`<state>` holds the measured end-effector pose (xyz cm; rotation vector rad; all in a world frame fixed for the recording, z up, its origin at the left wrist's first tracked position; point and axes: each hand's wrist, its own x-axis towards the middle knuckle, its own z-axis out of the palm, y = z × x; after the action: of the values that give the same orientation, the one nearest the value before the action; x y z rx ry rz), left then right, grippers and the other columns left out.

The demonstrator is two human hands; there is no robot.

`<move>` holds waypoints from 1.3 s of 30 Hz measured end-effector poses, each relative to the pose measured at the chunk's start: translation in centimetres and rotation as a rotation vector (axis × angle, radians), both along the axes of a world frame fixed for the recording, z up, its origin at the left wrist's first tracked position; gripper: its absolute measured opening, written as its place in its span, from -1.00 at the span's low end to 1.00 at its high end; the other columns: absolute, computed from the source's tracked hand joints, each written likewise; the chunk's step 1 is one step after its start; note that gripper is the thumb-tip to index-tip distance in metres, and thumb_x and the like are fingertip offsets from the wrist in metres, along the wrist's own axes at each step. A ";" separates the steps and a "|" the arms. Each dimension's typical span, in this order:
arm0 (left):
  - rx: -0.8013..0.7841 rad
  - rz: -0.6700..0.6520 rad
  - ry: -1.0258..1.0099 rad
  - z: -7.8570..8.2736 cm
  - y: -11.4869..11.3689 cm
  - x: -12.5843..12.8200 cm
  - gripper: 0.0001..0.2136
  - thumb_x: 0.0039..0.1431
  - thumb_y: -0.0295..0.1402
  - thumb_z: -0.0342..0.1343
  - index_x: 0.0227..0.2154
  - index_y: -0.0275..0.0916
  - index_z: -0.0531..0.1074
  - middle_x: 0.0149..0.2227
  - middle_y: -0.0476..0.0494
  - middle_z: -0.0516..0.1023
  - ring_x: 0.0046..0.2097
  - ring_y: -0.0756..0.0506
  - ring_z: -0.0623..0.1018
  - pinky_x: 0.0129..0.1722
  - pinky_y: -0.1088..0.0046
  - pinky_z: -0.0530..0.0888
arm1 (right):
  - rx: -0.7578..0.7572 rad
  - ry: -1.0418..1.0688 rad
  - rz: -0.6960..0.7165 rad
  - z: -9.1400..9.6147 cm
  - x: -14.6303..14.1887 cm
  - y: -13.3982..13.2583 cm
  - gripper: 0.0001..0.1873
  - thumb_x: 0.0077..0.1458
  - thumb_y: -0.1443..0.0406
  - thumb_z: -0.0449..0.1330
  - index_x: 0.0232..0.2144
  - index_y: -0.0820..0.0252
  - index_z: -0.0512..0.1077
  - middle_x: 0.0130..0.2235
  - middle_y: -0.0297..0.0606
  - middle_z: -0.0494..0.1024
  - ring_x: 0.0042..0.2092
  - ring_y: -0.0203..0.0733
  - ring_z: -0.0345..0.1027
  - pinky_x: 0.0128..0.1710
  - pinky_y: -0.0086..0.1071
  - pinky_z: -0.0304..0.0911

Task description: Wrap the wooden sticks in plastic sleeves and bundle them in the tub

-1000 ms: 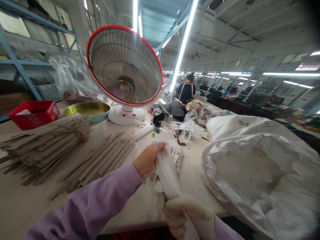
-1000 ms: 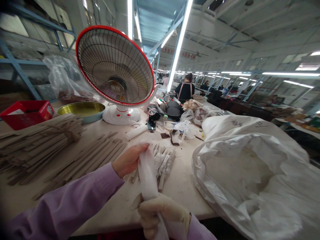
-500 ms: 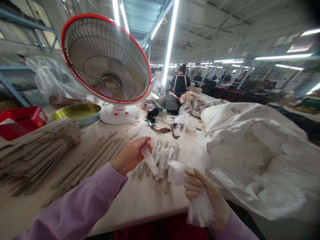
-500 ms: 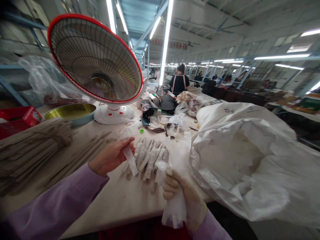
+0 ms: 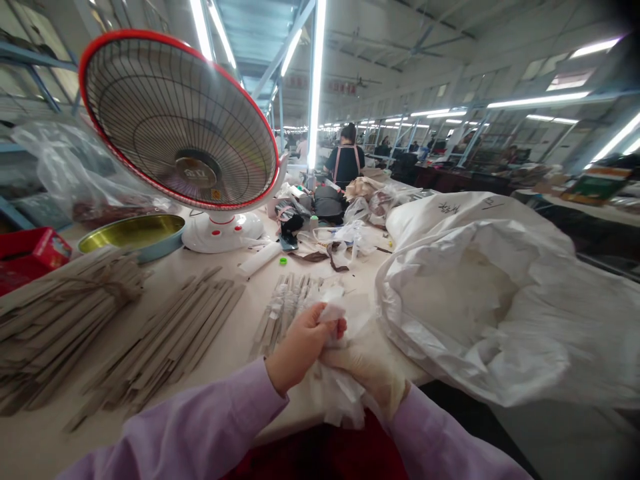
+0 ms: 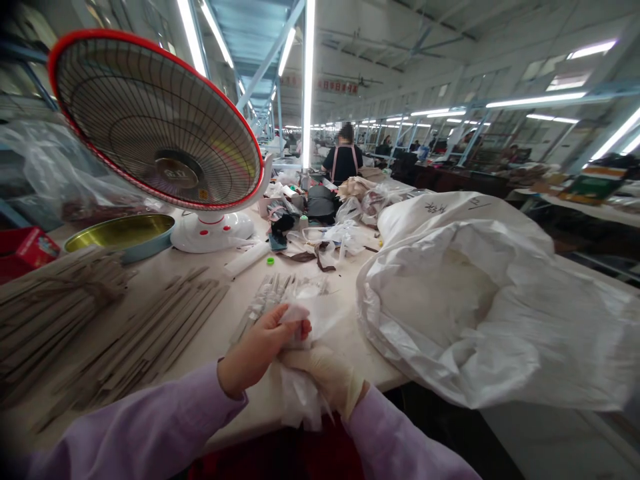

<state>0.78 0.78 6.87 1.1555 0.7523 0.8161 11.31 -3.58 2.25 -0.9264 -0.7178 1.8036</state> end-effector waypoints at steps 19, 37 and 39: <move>0.546 -0.010 0.362 -1.1 2.1 -1.9 -0.80 0.10 -0.22 0.01 -0.44 -0.24 0.42 -0.47 -0.02 0.42 -0.38 -0.03 0.40 -0.35 0.51 0.29 | -0.043 0.100 -0.316 2.0 2.9 -2.4 -0.72 -0.17 0.25 0.33 -0.37 0.34 0.50 -0.37 -0.18 0.55 -0.33 -0.19 0.42 -0.14 -0.24 0.24; 0.133 -0.057 0.164 -0.9 2.2 0.7 -0.84 -0.10 -0.37 0.11 -0.63 -0.24 0.22 -0.64 0.09 0.33 -0.58 0.08 0.27 -0.54 0.57 0.21 | -0.013 -0.011 -0.403 0.2 2.6 -2.0 -0.64 -0.21 0.19 0.34 -0.33 0.27 0.49 -0.41 -0.21 0.54 -0.43 -0.17 0.40 -0.36 -0.28 0.31; 0.082 -0.059 0.134 -0.7 2.2 0.7 -0.88 -0.10 -0.37 0.12 -0.56 -0.26 0.28 -0.62 0.09 0.35 -0.58 0.09 0.28 -0.54 0.58 0.21 | -0.034 0.007 -0.376 0.2 2.8 -2.0 -0.65 -0.20 0.19 0.34 -0.33 0.28 0.49 -0.42 -0.22 0.53 -0.45 -0.19 0.39 -0.33 -0.27 0.30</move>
<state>1.44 2.93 6.12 1.3100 0.7977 0.7312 14.09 -5.58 2.40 -1.0025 -0.4714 1.4886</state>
